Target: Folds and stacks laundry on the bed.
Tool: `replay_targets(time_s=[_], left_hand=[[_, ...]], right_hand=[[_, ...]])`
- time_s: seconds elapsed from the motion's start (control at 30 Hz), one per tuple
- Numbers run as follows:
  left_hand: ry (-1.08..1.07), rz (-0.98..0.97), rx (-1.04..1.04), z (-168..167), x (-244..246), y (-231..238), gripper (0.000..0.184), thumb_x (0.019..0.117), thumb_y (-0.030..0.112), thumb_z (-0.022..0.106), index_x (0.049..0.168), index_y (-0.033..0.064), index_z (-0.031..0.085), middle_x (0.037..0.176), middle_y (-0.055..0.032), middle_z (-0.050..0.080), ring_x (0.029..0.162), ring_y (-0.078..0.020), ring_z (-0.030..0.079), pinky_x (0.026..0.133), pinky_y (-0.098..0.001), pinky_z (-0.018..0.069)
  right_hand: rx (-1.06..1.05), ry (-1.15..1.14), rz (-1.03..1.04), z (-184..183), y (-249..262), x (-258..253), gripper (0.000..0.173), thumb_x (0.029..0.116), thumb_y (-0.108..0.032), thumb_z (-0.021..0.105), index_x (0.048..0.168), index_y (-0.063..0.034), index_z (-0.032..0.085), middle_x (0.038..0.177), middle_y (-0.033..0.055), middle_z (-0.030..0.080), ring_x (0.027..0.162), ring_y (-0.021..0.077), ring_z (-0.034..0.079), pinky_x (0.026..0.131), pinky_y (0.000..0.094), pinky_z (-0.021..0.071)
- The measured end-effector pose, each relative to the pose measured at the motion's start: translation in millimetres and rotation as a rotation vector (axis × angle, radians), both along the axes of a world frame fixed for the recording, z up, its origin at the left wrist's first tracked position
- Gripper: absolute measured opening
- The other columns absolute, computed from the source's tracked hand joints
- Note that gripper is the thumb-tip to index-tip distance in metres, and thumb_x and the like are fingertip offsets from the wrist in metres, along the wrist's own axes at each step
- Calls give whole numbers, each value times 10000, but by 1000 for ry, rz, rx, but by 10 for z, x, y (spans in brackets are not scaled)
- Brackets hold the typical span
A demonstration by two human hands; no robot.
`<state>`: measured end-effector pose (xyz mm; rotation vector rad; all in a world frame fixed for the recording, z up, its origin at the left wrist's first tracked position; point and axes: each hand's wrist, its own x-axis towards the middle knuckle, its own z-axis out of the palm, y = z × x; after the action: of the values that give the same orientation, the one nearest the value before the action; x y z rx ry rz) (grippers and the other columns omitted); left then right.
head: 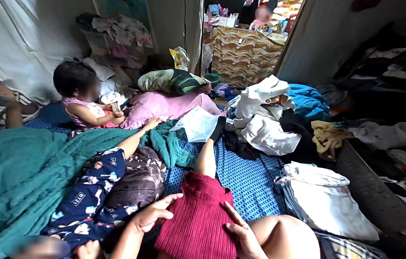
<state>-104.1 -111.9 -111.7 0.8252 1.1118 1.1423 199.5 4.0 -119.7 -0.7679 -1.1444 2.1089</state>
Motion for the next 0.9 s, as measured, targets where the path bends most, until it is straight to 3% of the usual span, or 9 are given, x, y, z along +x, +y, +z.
replay_targets(time_s=[0.07, 0.17, 0.37, 0.5, 0.6, 0.77, 0.83, 0.9], left_hand=[[-31, -43, -2, 4, -36, -18, 748, 754, 104, 698, 1471, 112, 485, 1359, -24, 647, 1145, -104, 662, 930, -322, 578], [-2, -58, -33, 69, -5, -20, 831, 711, 105, 739, 1496, 87, 467, 1382, -39, 635, 1153, -102, 659, 913, -309, 580], [-22, -24, -18, 88, 60, 27, 891, 676, 74, 750, 1514, 52, 448, 1402, -44, 631, 1207, -108, 644, 998, -319, 551], [25, 34, -4, 156, 116, 49, 890, 653, 110, 754, 1497, 40, 481, 1397, -55, 636, 1226, -118, 633, 1017, -324, 539], [67, 16, 89, 372, 123, 200, 845, 691, 97, 753, 1494, 51, 494, 1383, -32, 654, 1209, -110, 649, 996, -310, 559], [162, -258, 188, 1058, 419, 769, 794, 780, -107, 535, 1540, 31, 352, 1403, 59, 631, 1196, -36, 643, 1005, -260, 551], [165, -387, 257, 1223, 701, 1041, 769, 781, -132, 521, 1520, -12, 345, 1409, 41, 619, 1195, -33, 638, 1004, -242, 537], [157, -532, 281, 1259, 980, 1322, 784, 786, -110, 553, 1534, 5, 349, 1424, 45, 613, 1204, -38, 637, 1009, -249, 538]], right_hand=[[-20, 54, 51, 6, 10, 54, 744, 789, 54, 522, 1519, -45, 423, 1485, 59, 553, 1237, 141, 618, 985, 366, 559], [-68, 139, 124, 28, 42, 140, 783, 730, 48, 565, 1498, -62, 460, 1466, 48, 576, 1226, 165, 632, 976, 392, 565], [-171, 172, 68, 26, 56, 222, 682, 787, 80, 532, 1455, -60, 528, 1398, 53, 640, 1159, 169, 680, 946, 388, 587], [-172, 90, 6, 115, 49, 198, 701, 793, 56, 541, 1483, -41, 471, 1429, 66, 603, 1156, 153, 666, 931, 366, 585], [-154, 68, -23, 330, 30, 255, 731, 812, 47, 579, 1519, -36, 413, 1459, 93, 561, 1177, 161, 640, 942, 380, 569], [-51, -9, -156, 729, -30, 634, 734, 820, 65, 559, 1531, -13, 396, 1497, 141, 494, 1207, 140, 587, 967, 356, 526], [-15, -1, -271, 861, -106, 934, 744, 800, 64, 556, 1524, 4, 396, 1500, 149, 485, 1201, 126, 584, 953, 334, 525], [-4, 8, -417, 1040, -250, 1278, 707, 807, 89, 532, 1501, 5, 425, 1488, 142, 499, 1172, 124, 601, 924, 334, 537]])
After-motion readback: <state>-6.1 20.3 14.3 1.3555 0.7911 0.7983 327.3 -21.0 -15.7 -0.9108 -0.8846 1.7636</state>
